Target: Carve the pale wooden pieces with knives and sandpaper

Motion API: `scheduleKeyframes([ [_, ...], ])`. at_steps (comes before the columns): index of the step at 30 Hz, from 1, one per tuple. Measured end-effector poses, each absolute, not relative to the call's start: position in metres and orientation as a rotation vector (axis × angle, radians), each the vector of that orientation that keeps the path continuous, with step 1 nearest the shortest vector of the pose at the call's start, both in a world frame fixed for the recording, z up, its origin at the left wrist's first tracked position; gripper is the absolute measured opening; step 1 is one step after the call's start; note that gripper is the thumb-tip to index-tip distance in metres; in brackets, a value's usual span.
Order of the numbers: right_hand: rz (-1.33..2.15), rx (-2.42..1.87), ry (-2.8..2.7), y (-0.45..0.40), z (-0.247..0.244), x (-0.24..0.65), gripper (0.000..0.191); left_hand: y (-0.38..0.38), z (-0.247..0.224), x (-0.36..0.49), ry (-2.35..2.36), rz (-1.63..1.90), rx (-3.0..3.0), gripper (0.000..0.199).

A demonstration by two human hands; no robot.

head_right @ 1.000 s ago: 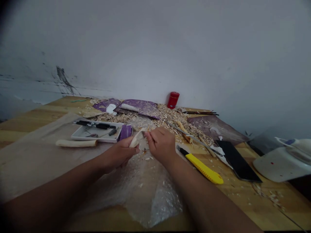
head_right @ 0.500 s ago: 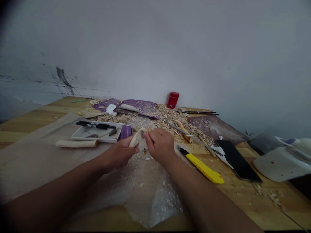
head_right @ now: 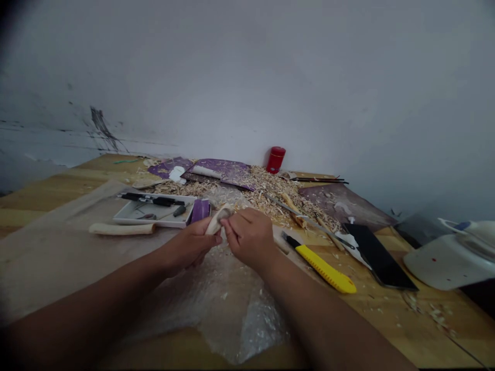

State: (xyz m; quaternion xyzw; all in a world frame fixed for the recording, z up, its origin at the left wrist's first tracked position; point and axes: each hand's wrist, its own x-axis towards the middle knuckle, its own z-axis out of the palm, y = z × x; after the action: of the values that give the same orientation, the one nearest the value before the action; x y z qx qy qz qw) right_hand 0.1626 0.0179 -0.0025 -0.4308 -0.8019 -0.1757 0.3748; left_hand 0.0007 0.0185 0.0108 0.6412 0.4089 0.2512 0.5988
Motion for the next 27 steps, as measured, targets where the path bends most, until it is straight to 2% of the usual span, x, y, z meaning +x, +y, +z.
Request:
scheduleKeyframes([
  [22,-0.446,-1.194,-1.992,0.0208,-0.0035,0.1646,0.029,0.0186,0.0078,0.0014,1.022,0.592,1.51,0.009],
  [27,-0.416,-1.14,-2.125,0.0185,-0.0032,0.1602,0.029,0.0216,0.0068,-0.0005,1.042,0.594,1.505,0.011],
])
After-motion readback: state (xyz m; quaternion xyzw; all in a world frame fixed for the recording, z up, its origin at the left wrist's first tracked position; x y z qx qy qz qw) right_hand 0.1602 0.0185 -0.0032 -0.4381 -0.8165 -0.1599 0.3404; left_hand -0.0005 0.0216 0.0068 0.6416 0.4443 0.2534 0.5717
